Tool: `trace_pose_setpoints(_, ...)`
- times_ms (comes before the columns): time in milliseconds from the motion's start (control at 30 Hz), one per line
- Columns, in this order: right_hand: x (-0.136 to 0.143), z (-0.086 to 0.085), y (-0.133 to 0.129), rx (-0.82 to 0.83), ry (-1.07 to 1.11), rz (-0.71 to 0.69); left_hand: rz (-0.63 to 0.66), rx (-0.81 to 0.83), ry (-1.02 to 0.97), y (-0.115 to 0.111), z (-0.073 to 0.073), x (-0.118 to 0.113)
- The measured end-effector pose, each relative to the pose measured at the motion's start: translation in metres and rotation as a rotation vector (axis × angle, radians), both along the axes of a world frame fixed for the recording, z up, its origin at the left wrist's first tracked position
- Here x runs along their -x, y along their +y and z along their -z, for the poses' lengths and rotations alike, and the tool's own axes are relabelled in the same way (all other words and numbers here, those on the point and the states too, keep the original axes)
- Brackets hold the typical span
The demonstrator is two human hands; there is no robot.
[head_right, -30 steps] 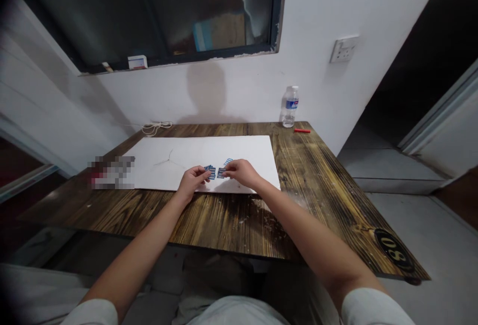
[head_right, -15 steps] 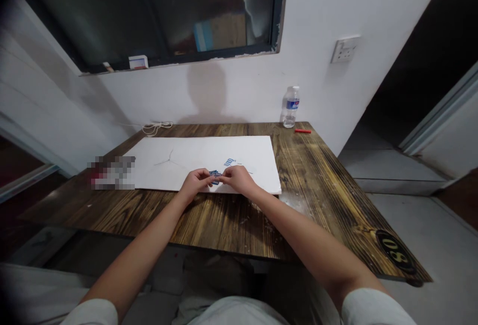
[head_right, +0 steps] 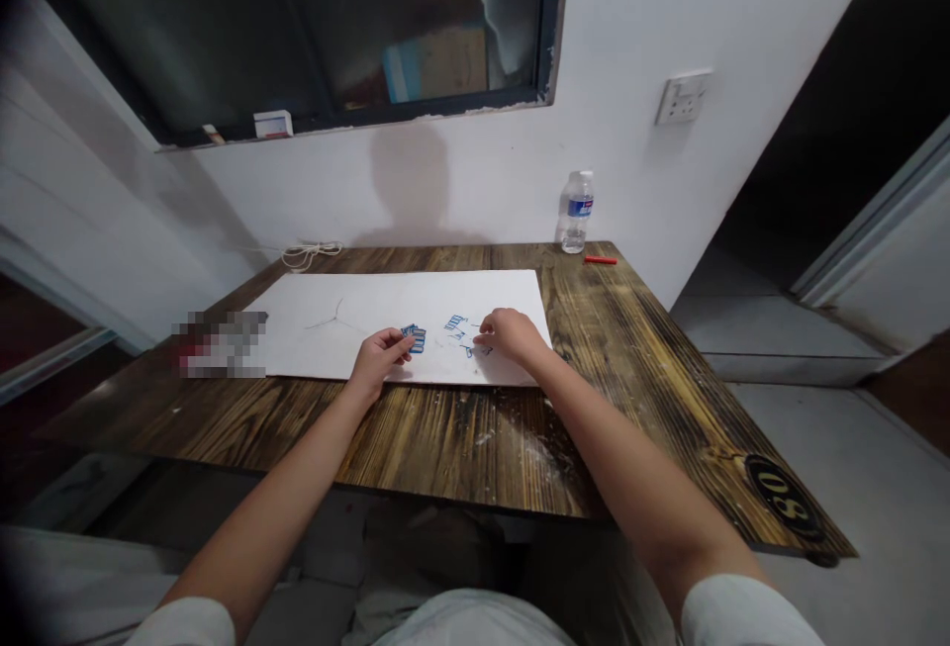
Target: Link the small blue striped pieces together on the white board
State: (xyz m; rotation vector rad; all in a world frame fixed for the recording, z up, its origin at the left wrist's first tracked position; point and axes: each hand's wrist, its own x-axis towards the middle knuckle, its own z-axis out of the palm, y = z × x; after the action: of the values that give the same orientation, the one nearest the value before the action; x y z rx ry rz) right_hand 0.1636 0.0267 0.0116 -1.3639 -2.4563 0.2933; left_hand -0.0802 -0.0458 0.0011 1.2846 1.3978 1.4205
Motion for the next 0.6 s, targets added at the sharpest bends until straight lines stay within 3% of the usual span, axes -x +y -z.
trace_pose_setpoints(400, 0.022, -0.001, -0.020, -0.221, -0.366, -0.178, -0.009, 0.002, 0.000, -0.001, 0.000, -0.001)
trace_pose_setpoints(600, 0.020, -0.002, -0.018, -0.219, -0.326, -0.187, -0.005, -0.004, 0.006, 0.000, 0.002, 0.000)
